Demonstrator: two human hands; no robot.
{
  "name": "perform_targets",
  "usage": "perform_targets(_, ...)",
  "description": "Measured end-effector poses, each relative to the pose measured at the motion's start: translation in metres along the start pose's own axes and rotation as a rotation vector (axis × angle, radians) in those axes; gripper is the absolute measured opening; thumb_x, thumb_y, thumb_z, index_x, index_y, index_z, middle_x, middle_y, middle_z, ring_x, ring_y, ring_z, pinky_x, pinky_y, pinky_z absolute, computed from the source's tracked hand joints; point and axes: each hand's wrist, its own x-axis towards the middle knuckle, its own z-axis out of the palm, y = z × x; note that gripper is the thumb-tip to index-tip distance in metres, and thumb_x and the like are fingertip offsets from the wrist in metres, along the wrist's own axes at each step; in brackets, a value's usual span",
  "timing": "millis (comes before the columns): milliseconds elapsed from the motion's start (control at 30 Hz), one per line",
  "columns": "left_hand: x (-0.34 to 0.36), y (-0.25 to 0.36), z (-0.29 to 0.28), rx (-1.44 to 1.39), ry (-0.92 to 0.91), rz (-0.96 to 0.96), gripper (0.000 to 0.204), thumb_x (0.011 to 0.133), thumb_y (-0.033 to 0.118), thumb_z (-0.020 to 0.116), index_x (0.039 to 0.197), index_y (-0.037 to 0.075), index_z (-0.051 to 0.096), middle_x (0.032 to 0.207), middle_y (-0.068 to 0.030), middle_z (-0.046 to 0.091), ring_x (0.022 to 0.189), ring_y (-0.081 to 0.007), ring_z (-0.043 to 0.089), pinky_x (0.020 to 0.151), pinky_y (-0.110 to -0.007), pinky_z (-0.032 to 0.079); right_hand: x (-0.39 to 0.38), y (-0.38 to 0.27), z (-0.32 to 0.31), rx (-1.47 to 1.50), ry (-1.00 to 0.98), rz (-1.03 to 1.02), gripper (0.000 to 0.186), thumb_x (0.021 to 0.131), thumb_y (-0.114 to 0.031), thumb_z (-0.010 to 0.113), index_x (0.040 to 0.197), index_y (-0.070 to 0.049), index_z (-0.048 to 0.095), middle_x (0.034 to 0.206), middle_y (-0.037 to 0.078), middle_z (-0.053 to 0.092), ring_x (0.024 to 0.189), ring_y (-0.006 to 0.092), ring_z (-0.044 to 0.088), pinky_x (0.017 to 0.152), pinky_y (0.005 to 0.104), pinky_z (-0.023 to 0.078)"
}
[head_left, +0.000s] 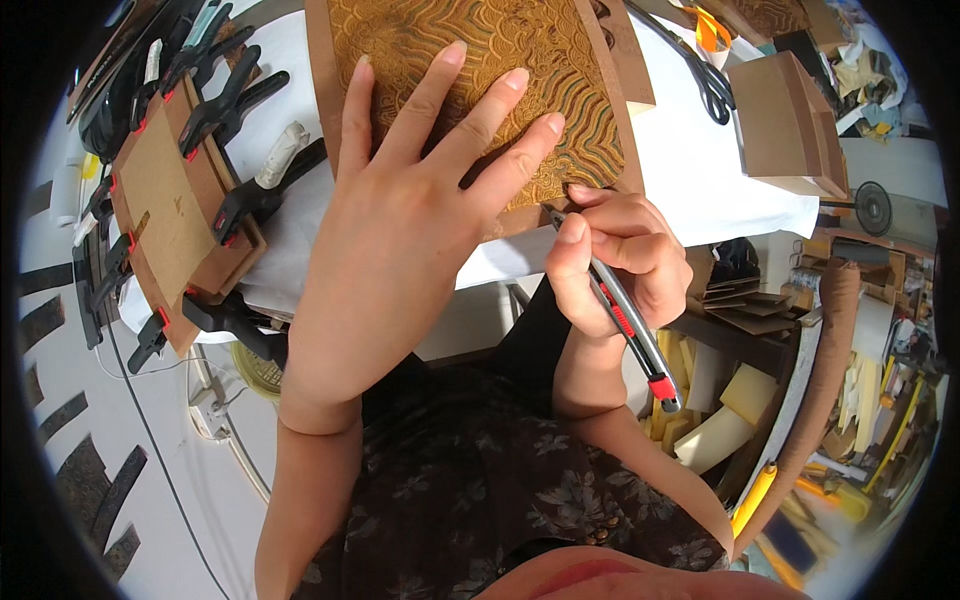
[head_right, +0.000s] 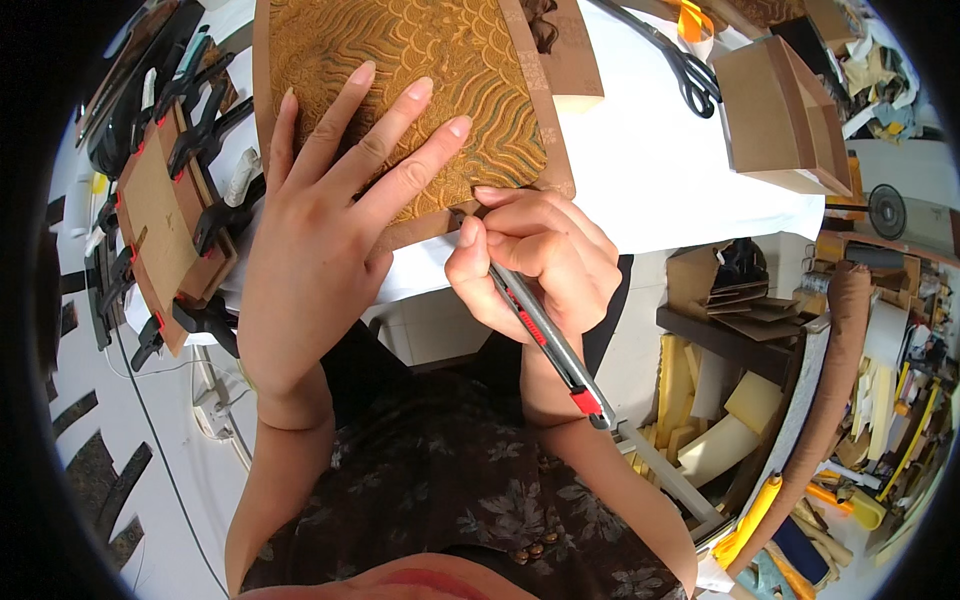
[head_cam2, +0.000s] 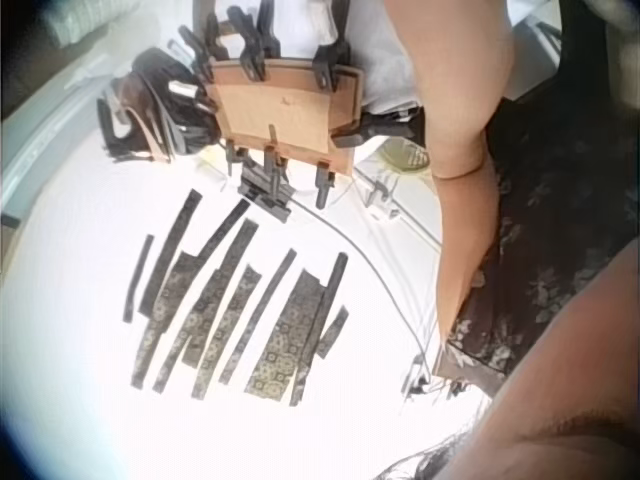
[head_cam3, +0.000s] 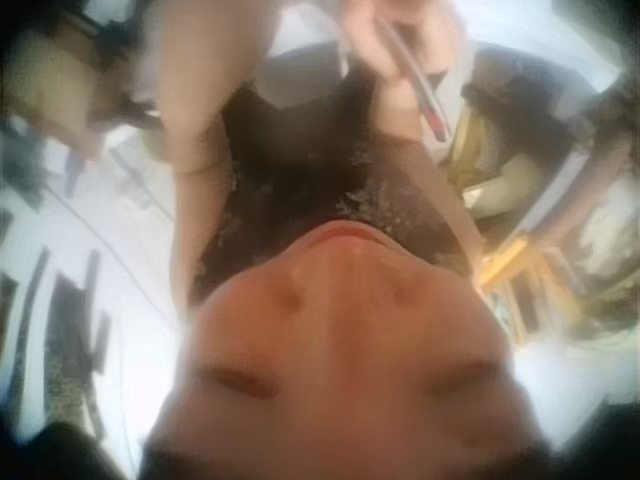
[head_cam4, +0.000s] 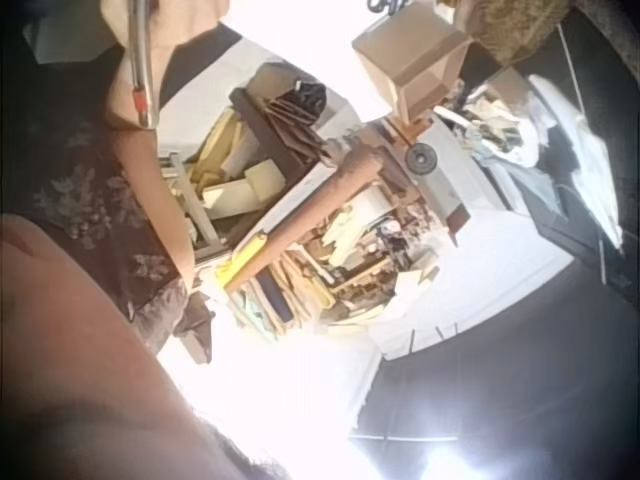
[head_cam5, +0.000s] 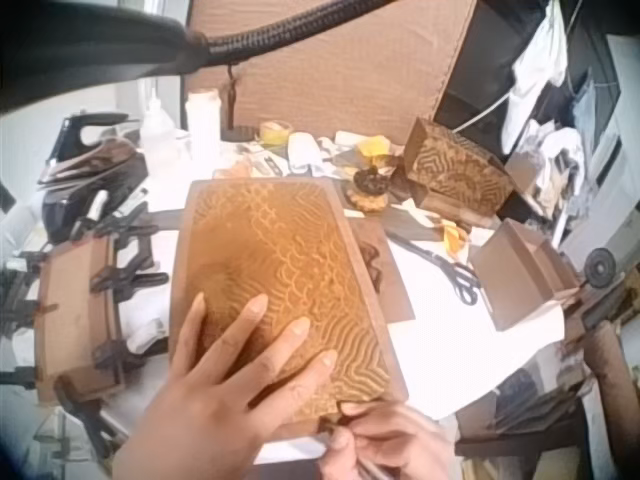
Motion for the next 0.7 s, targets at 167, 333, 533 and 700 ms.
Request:
perform_targets(167, 0.0001, 0.0009, 0.001, 0.016, 0.007, 0.0, 0.061, 0.075, -0.002, 0.053, 0.129, 0.025, 0.056, 0.138, -0.0008, 0.049, 0.131, -0.0282, 0.039, 0.109, -0.055, 0.025, 0.0018, -0.0014, -0.0007, 0.069, -0.009, -0.001, 0.026, 0.073, 0.004, 0.072, 0.066, -0.004, 0.048, 0.058, 0.009, 0.059, 0.053, 0.019, 0.061, 0.061, 0.0322, 0.058)
perform_targets(333, 0.0006, 0.0013, 0.0017, 0.008, 0.008, -0.003, 0.062, 0.074, -0.003, 0.052, 0.129, 0.024, 0.056, 0.137, -0.0007, 0.049, 0.131, -0.0283, 0.039, 0.109, -0.055, 0.025, 0.0022, -0.0007, 0.0015, 0.018, -0.012, -0.03, 0.026, 0.072, 0.003, 0.073, 0.065, -0.004, 0.048, 0.058, 0.008, 0.059, 0.052, 0.0189, 0.061, 0.061, 0.0314, 0.058)
perform_targets(533, -0.0003, 0.0004, 0.0004, 0.007, -0.001, -0.003, 0.063, 0.073, -0.003, 0.052, 0.129, 0.024, 0.056, 0.137, -0.0007, 0.049, 0.131, -0.0285, 0.039, 0.109, -0.055, 0.025, -0.0017, 0.0033, 0.0033, 0.013, 0.035, -0.042, 0.027, 0.072, 0.003, 0.073, 0.064, -0.004, 0.048, 0.058, 0.009, 0.059, 0.05, 0.0184, 0.06, 0.06, 0.0315, 0.058)
perform_targets(700, -0.0004, 0.0004, -0.0001, 0.012, 0.006, 0.003, 0.062, 0.074, -0.002, 0.053, 0.129, 0.024, 0.057, 0.137, -0.0008, 0.049, 0.131, -0.0285, 0.039, 0.109, -0.055, 0.025, 0.0013, 0.0014, 0.0023, 0.053, 0.017, -0.047, 0.027, 0.072, 0.003, 0.072, 0.064, -0.004, 0.048, 0.058, 0.009, 0.059, 0.05, 0.018, 0.059, 0.06, 0.0314, 0.058)
